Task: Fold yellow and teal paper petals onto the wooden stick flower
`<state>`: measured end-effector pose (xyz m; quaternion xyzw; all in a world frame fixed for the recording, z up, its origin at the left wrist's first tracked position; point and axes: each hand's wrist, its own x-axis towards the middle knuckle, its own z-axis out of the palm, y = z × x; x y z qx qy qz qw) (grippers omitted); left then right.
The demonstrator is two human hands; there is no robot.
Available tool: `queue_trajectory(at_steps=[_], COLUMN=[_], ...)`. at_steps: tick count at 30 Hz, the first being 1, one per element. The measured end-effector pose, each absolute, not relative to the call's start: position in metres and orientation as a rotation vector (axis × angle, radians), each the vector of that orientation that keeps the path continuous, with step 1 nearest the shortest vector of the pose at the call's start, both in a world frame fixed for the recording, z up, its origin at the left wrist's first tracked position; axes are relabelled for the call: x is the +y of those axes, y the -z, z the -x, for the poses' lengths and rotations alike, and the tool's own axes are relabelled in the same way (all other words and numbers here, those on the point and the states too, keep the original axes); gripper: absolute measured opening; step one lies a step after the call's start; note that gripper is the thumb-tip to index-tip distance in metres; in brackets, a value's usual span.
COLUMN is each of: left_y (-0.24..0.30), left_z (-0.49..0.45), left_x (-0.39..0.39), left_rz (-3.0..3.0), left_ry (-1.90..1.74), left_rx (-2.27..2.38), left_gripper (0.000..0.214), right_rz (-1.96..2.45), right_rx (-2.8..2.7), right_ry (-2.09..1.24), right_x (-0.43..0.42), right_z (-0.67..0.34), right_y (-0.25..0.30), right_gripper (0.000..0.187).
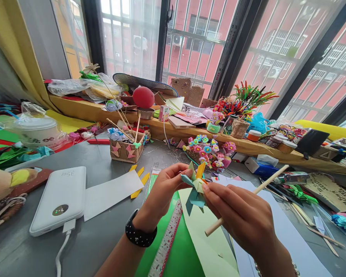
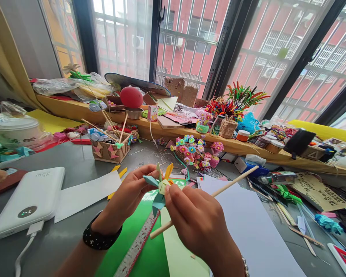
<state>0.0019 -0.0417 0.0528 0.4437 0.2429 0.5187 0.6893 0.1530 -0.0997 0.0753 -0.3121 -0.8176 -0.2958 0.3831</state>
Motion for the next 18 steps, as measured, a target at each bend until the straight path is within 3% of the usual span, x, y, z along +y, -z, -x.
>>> queue_trajectory(at_steps=[18], left_y=[-0.0484], left_z=[-0.0004], left_x=[-0.0386], left_rz=[-0.977], left_ry=[-1.146], left_rx=[0.499], left_gripper=[0.010], right_rz=[0.790], right_rx=[-2.109], right_ry=[0.714], right_x=[-0.1008], right_z=[-0.1535], right_y=[-0.0759], right_gripper=[0.011])
